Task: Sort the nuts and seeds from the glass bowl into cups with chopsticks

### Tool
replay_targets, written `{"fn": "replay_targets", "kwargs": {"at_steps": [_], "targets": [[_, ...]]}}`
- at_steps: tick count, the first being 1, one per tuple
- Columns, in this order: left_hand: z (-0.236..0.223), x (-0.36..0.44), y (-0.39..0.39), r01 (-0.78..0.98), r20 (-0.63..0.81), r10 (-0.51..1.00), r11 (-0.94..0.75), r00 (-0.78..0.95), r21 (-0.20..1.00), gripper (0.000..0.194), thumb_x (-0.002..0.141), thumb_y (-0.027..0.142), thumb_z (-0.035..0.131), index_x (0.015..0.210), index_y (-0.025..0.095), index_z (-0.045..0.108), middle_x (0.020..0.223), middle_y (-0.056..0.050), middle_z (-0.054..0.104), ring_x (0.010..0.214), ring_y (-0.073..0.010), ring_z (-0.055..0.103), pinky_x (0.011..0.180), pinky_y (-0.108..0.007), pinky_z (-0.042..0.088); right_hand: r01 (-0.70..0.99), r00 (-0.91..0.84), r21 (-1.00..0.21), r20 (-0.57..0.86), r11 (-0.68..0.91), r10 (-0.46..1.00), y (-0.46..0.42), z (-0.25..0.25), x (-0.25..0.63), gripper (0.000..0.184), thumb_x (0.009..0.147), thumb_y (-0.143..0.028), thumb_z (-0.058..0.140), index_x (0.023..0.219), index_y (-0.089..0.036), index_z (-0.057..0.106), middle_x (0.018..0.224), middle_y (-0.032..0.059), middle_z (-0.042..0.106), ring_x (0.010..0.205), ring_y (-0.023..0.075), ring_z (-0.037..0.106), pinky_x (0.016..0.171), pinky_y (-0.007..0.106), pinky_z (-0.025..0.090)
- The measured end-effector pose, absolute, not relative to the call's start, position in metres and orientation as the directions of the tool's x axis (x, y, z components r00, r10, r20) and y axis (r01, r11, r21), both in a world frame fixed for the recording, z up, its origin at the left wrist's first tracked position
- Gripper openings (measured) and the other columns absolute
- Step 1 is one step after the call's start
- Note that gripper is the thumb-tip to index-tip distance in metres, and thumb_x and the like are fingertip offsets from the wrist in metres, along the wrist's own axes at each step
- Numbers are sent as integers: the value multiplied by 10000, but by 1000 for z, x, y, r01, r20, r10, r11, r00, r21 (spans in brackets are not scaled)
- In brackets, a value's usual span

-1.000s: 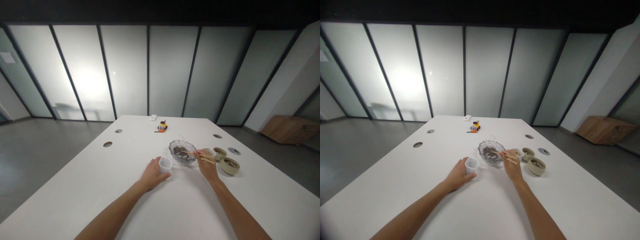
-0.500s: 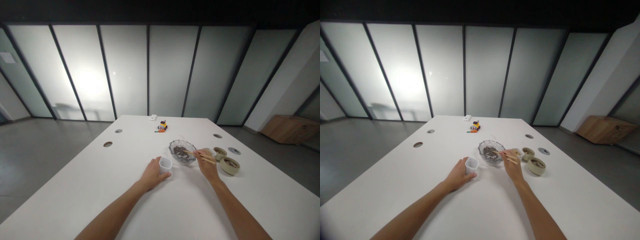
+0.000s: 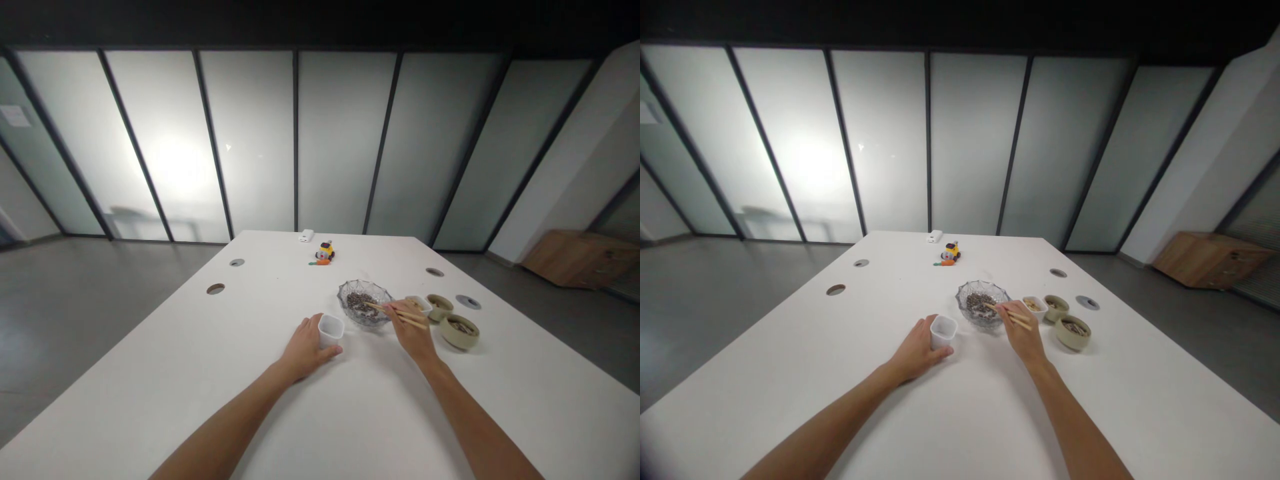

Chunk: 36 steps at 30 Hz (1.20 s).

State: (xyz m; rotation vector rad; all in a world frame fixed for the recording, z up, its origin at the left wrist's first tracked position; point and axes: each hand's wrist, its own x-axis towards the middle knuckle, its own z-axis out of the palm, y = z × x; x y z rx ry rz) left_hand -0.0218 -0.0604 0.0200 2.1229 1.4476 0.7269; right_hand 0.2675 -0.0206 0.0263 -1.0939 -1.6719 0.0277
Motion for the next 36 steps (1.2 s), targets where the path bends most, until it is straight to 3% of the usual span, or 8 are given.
{"fn": "replay_targets", "kwargs": {"at_steps": [36], "targets": [[27, -20, -62, 703, 115, 954, -284, 278, 652, 590, 800, 405, 816, 1294, 215, 555, 1242, -99, 665, 1197, -309, 594, 1015, -391, 454, 657, -12, -501, 740, 563, 672, -22, 25, 269, 462, 1034, -591, 495, 888, -221, 729, 862, 83, 716, 804, 242, 653, 782, 402, 536]]}}
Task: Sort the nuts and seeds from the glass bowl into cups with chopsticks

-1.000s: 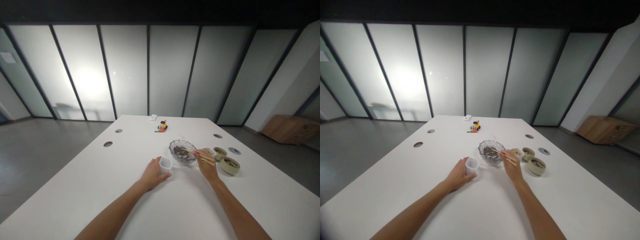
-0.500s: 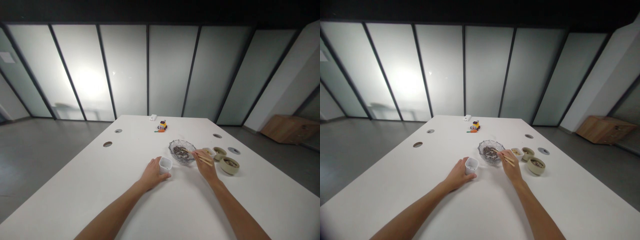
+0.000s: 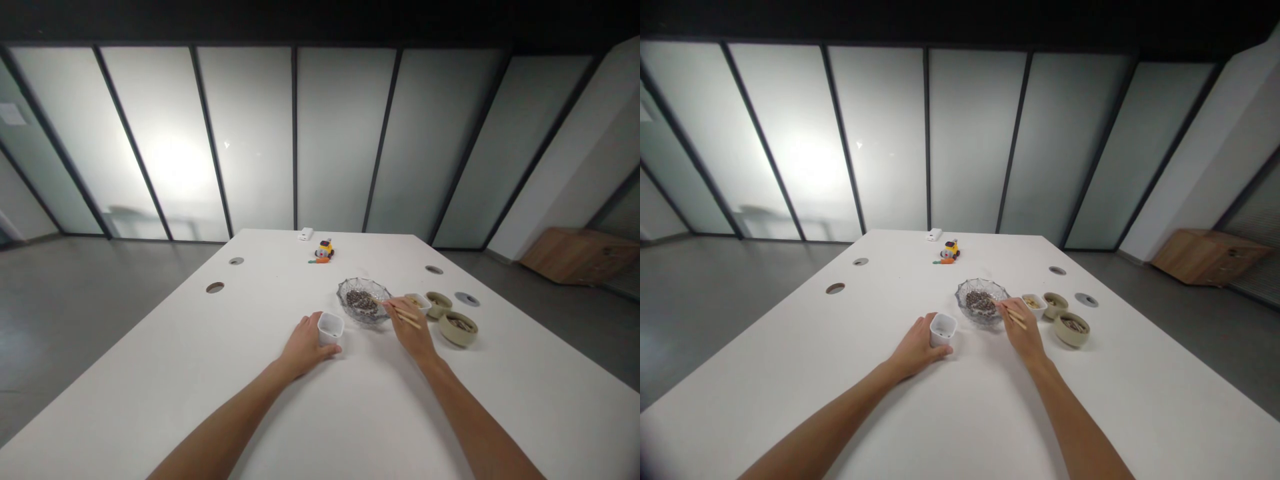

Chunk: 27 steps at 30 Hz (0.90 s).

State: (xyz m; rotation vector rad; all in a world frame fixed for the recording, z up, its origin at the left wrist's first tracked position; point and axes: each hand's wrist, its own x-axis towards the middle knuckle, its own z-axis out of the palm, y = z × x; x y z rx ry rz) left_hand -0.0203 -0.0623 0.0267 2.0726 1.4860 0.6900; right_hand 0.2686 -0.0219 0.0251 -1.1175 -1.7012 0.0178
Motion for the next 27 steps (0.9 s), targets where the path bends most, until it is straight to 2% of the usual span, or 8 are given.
{"fn": "replay_targets", "kwargs": {"at_steps": [5, 14, 27], "targets": [[27, -21, -62, 701, 105, 954, -280, 282, 656, 603, 794, 399, 823, 1301, 213, 555, 1246, -98, 666, 1196, -308, 592, 1016, -387, 452, 675, 13, -448, 801, 586, 598, -22, 26, 270, 441, 1033, -581, 507, 884, -222, 714, 869, 92, 726, 846, 257, 661, 836, 424, 542], [27, -21, -62, 697, 101, 956, -270, 274, 664, 597, 784, 386, 826, 1290, 221, 556, 1264, -91, 665, 1204, -310, 589, 1013, -386, 451, 685, -32, -485, 726, 544, 687, -24, 30, 267, 488, 1036, -613, 463, 872, -236, 726, 863, 86, 727, 810, 246, 668, 782, 417, 553], [26, -20, -61, 684, 117, 951, -288, 286, 670, 567, 782, 346, 823, 1269, 203, 571, 1250, -91, 670, 1177, -300, 584, 987, -376, 448, 676, 24, -469, 785, 568, 619, -22, 27, 271, 437, 1035, -571, 505, 864, -218, 698, 840, 87, 720, 814, 251, 660, 802, 424, 542]]}}
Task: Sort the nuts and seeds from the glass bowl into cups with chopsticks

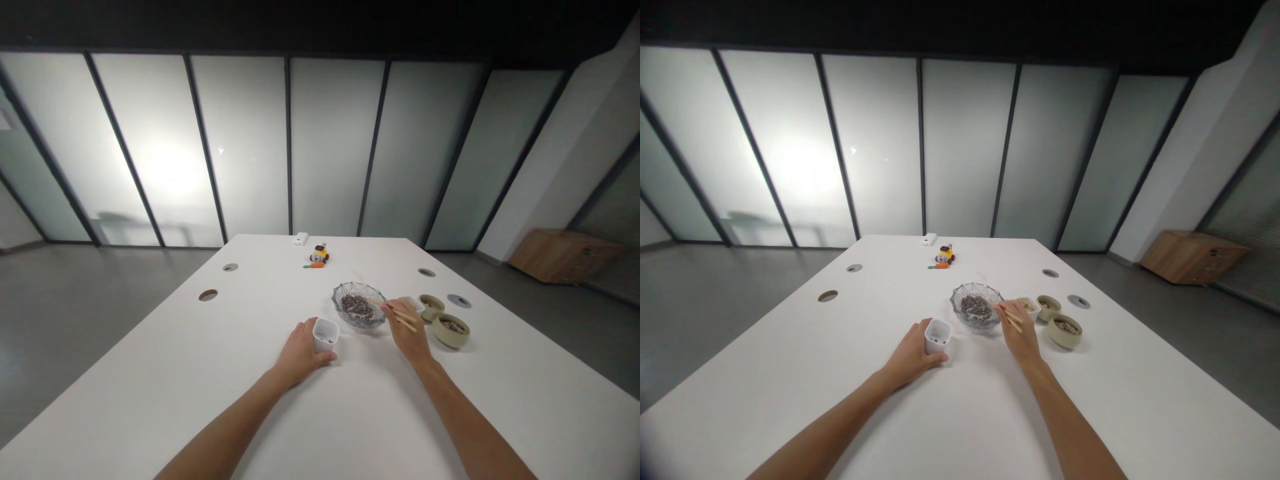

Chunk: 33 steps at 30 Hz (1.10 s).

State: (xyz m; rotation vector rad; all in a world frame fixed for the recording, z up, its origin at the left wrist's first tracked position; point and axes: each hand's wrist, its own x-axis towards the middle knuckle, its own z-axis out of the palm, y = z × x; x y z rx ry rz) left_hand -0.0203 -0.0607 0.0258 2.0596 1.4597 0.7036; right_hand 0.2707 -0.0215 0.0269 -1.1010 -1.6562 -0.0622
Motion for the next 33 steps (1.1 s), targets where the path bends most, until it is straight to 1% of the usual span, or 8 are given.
{"fn": "replay_targets", "kwargs": {"at_steps": [13, 18, 21, 24, 26, 28, 31, 33], "targets": [[29, -20, -62, 701, 89, 960, -255, 264, 666, 579, 766, 362, 837, 1264, 216, 580, 1246, -95, 676, 1192, -306, 589, 990, -372, 453, 648, -18, -503, 740, 571, 672, -22, 26, 268, 442, 1031, -582, 497, 923, -239, 755, 889, 85, 743, 842, 249, 682, 800, 430, 573], [27, -20, -61, 696, 114, 953, -283, 279, 660, 569, 773, 359, 837, 1258, 210, 579, 1235, -94, 679, 1170, -303, 592, 982, -376, 453, 667, 36, -497, 765, 555, 642, -22, 29, 271, 446, 1023, -589, 514, 859, -231, 725, 856, 86, 739, 828, 254, 680, 824, 446, 568], [26, -20, -61, 689, 119, 953, -284, 278, 667, 577, 772, 359, 838, 1263, 203, 577, 1245, -98, 676, 1175, -305, 591, 991, -383, 451, 667, 141, -529, 781, 525, 608, -22, 37, 272, 466, 1007, -610, 520, 836, -225, 718, 824, 92, 737, 820, 267, 694, 828, 469, 584], [27, -19, -61, 687, 114, 957, -272, 267, 674, 580, 772, 363, 834, 1270, 211, 578, 1261, -96, 673, 1193, -307, 589, 1004, -384, 450, 503, 225, -673, 708, 542, 669, -24, 46, 267, 420, 995, -597, 550, 850, -234, 703, 832, 88, 750, 757, 261, 719, 765, 461, 630], [26, -19, -61, 687, 112, 959, -265, 260, 677, 571, 778, 371, 826, 1270, 218, 579, 1266, -92, 671, 1200, -306, 589, 1012, -383, 450, 337, 182, -760, 632, 556, 754, -27, 51, 260, 391, 988, -585, 570, 845, -241, 691, 829, 83, 758, 664, 247, 715, 676, 442, 647], [26, -18, -61, 683, 113, 959, -265, 259, 681, 568, 785, 380, 818, 1275, 223, 578, 1275, -90, 669, 1202, -305, 588, 1013, -382, 451, 252, 111, -802, 580, 542, 807, -31, 54, 254, 403, 971, -602, 589, 821, -242, 688, 813, 83, 759, 610, 243, 701, 597, 423, 637], [25, -18, -61, 683, 113, 961, -260, 252, 683, 564, 790, 391, 812, 1275, 221, 580, 1274, -93, 669, 1199, -308, 586, 1003, -383, 455, 362, 130, -771, 598, 524, 791, -36, 57, 251, 448, 963, -637, 582, 804, -236, 700, 790, 86, 749, 658, 255, 703, 611, 411, 609], [25, -19, -61, 689, 106, 964, -249, 243, 681, 564, 791, 391, 813, 1273, 216, 578, 1266, -98, 671, 1202, -310, 584, 1001, -383, 455, 527, 157, -671, 679, 521, 717, -37, 57, 253, 469, 977, -644, 552, 810, -236, 712, 788, 84, 739, 731, 263, 699, 699, 420, 587]]}}
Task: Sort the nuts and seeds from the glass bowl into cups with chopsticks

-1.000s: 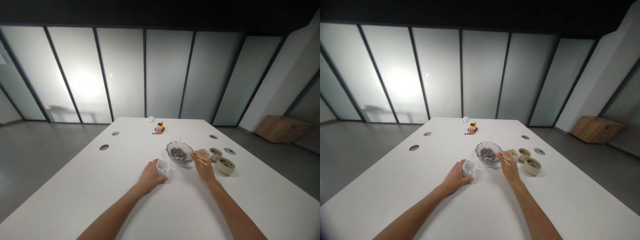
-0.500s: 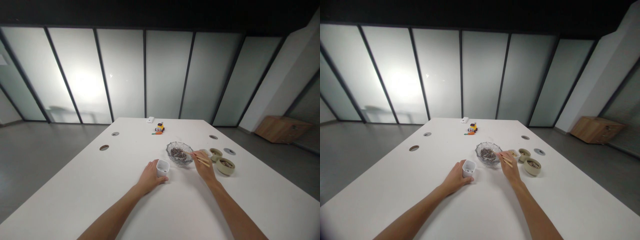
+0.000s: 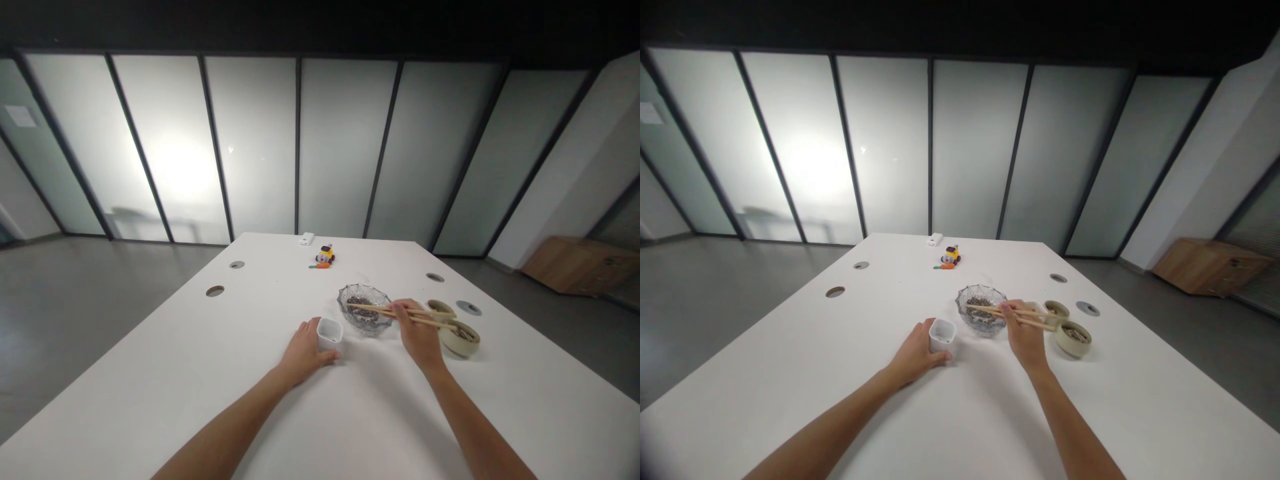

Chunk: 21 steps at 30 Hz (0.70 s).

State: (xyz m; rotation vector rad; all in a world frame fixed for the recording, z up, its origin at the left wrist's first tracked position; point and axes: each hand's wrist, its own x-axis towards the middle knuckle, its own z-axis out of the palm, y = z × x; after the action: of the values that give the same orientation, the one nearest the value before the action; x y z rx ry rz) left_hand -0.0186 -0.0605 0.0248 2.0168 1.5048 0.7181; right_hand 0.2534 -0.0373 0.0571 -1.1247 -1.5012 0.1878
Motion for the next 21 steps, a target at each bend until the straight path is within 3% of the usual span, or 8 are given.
{"fn": "replay_targets", "kwargs": {"at_steps": [3, 5, 21], "targets": [[25, -19, -61, 697, 99, 965, -243, 241, 675, 581, 784, 381, 823, 1278, 211, 567, 1266, -99, 667, 1210, -307, 580, 1007, -380, 452, 676, 74, -508, 768, 534, 636, -34, 54, 262, 485, 993, -644, 524, 803, -240, 715, 776, 74, 721, 764, 256, 676, 755, 414, 546], [25, -19, -61, 698, 96, 966, -241, 241, 674, 580, 785, 376, 824, 1277, 213, 563, 1266, -96, 665, 1212, -305, 580, 1005, -378, 453, 691, 24, -472, 772, 547, 636, -30, 49, 268, 495, 1000, -647, 513, 796, -241, 709, 771, 70, 715, 751, 249, 667, 740, 404, 536], [27, -20, -61, 698, 84, 966, -237, 246, 676, 568, 791, 369, 819, 1271, 203, 564, 1258, -102, 658, 1201, -305, 578, 999, -372, 443, 728, 12, -462, 747, 506, 664, -21, 40, 281, 528, 1003, -688, 478, 807, -238, 673, 785, 57, 713, 750, 239, 663, 740, 399, 535]]}}
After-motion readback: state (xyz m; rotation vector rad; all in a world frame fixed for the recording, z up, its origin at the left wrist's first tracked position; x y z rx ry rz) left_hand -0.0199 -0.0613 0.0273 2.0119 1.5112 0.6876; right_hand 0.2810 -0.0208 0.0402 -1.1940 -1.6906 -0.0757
